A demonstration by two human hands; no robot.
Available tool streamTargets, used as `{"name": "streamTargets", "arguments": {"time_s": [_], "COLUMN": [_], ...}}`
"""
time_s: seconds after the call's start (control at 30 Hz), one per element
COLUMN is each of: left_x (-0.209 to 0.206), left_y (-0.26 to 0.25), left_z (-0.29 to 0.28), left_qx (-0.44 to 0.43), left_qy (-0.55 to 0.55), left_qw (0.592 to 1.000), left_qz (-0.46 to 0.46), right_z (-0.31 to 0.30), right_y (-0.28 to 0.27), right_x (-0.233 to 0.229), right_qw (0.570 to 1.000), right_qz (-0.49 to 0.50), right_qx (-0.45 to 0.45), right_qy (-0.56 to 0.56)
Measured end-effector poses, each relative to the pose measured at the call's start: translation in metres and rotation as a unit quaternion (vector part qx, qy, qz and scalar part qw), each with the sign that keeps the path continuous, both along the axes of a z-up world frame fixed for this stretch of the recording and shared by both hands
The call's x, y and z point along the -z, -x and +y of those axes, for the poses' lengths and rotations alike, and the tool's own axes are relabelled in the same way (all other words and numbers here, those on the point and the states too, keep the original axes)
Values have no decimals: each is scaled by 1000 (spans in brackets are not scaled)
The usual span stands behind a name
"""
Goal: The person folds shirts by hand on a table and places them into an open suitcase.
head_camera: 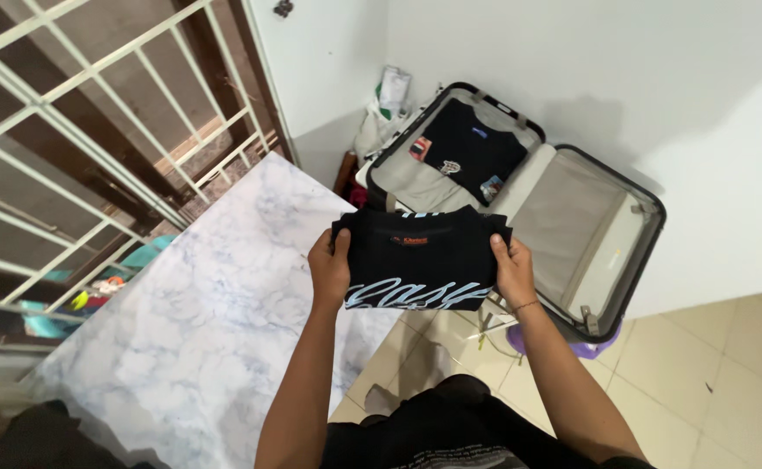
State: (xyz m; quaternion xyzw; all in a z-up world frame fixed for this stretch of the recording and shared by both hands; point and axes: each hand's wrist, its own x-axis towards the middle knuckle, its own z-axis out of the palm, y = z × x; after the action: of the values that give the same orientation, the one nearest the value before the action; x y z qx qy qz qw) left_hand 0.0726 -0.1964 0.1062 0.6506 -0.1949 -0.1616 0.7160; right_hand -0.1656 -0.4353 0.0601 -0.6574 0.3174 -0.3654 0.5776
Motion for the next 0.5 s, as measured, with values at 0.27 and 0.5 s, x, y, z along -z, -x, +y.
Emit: {"name": "streamTargets", "arguments": {"time_s": [0.27, 0.5], "left_x": [-8, -27], "left_y": [-30, -51], "left_z": [-45, -89], "left_qx": [46, 81], "left_qy": [-52, 4], "left_qw": [993, 989], "left_qz": [-91, -127], "right_z": [-14, -32], "right_y": [17, 0], "right_x": [-13, -38], "right_qw": [1000, 999], "right_qz": [21, -5], "right_qx": [12, 45], "right_qy": [-20, 4]}}
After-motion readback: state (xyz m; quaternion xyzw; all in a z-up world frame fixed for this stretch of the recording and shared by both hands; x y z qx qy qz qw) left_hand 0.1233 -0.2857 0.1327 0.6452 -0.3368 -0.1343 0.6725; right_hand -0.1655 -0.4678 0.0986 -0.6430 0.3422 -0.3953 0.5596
